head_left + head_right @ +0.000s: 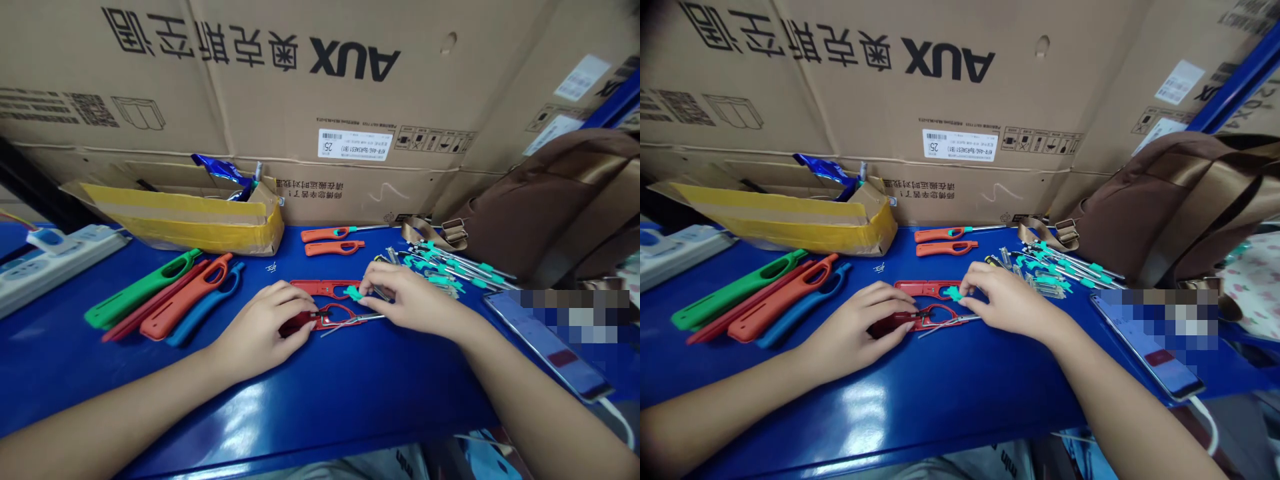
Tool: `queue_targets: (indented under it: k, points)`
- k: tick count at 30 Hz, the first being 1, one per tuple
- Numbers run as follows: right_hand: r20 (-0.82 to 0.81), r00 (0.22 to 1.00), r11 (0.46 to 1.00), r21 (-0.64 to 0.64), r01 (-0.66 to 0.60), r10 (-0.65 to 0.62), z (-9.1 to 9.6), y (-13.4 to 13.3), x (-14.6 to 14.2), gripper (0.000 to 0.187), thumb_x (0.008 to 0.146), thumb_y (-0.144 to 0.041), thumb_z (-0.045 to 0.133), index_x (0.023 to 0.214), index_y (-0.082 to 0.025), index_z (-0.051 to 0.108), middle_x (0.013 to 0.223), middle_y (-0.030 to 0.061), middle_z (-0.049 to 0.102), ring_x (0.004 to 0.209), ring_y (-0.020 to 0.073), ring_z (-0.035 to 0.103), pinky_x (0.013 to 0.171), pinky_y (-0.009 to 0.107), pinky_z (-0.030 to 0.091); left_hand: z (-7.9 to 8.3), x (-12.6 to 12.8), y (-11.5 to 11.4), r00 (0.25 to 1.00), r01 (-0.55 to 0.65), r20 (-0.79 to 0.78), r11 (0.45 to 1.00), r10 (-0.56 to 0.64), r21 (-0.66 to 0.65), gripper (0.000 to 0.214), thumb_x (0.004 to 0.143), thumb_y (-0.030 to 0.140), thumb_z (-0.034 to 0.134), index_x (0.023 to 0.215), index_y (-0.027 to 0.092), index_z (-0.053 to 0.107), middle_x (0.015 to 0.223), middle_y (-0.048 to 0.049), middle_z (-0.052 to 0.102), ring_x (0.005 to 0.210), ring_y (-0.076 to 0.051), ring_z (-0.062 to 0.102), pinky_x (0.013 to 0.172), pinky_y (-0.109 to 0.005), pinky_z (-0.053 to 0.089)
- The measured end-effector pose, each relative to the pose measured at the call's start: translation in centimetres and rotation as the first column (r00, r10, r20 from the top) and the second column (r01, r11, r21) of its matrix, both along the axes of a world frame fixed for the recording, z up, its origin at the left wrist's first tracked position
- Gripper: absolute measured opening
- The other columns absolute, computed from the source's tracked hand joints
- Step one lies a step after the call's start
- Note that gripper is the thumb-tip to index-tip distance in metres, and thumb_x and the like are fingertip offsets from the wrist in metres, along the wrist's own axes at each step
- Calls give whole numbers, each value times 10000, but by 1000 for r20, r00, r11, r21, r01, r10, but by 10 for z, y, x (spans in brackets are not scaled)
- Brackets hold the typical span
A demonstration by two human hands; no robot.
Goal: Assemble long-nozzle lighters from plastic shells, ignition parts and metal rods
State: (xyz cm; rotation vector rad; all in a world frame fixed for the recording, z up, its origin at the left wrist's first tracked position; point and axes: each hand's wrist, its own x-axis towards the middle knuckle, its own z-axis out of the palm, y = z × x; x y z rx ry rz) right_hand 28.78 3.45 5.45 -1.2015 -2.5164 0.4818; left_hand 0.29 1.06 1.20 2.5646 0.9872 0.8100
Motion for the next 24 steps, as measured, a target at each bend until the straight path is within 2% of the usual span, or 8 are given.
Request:
queue_targets:
  k: [3, 8, 12, 16, 21, 24]
  points:
    - [51, 995, 996, -21, -88, 89, -7, -7, -9, 82, 976, -222, 590, 986, -204, 670, 1033, 52, 645, 842, 169, 615, 771, 299, 460, 1, 1, -3, 1000, -5, -20, 1000, 5, -25, 189, 949, 246, 626, 1129, 224, 678, 1098, -64, 725, 1002, -236, 628, 908, -404, 519]
    - [116, 980, 986, 34, -166, 161, -17, -11, -18, 151, 1008, -218, 527, 1005, -205, 677, 1059, 71, 651, 889, 193, 624, 782, 319, 472, -1, 2, -7, 1000, 17, -16, 997, -18, -71, 215, 957, 219, 604, 1164, 222, 662, 1128, -74, 716, 1058, -245, 627, 948, -409, 522]
    - [63, 981, 983, 11, -183, 182, -18, -9, -19, 127, 1004, -222, 555, 970, -199, 675, 1032, 60, 659, 857, 174, 631, 839, 326, 472, -3, 3, -6, 999, 39, 19, 994, -38, -103, 203, 967, 196, 598, 1157, 211, 666, 1131, -73, 712, 1072, -235, 618, 974, -401, 516]
    - [-8, 975, 975, -34, -222, 222, -20, -8, -19, 130, 1007, -241, 568, 939, -196, 669, 979, 48, 642, 847, 164, 615, 772, 288, 465, -3, 4, -7, 999, 49, 26, 990, -46, -130, 192, 969, 185, 602, 1148, 203, 666, 1136, -72, 695, 1073, -230, 604, 981, -398, 507]
    - [-99, 956, 957, -64, -283, 276, -24, -9, -21, 126, 996, -229, 593, 893, -182, 648, 908, 34, 624, 796, 145, 589, 723, 262, 449, 2, 4, -15, 999, -1, -35, 978, -7, -207, 234, 967, 196, 605, 1195, 205, 658, 1135, -80, 656, 1066, -244, 590, 981, -426, 515]
    - [-112, 948, 948, -77, -307, 298, -24, -10, -23, 136, 1009, -240, 578, 924, -184, 668, 933, 37, 640, 823, 145, 606, 755, 266, 456, 5, 5, -18, 996, -42, -82, 970, 23, -240, 251, 959, 201, 614, 1207, 193, 654, 1152, -94, 642, 1092, -265, 585, 1002, -453, 515]
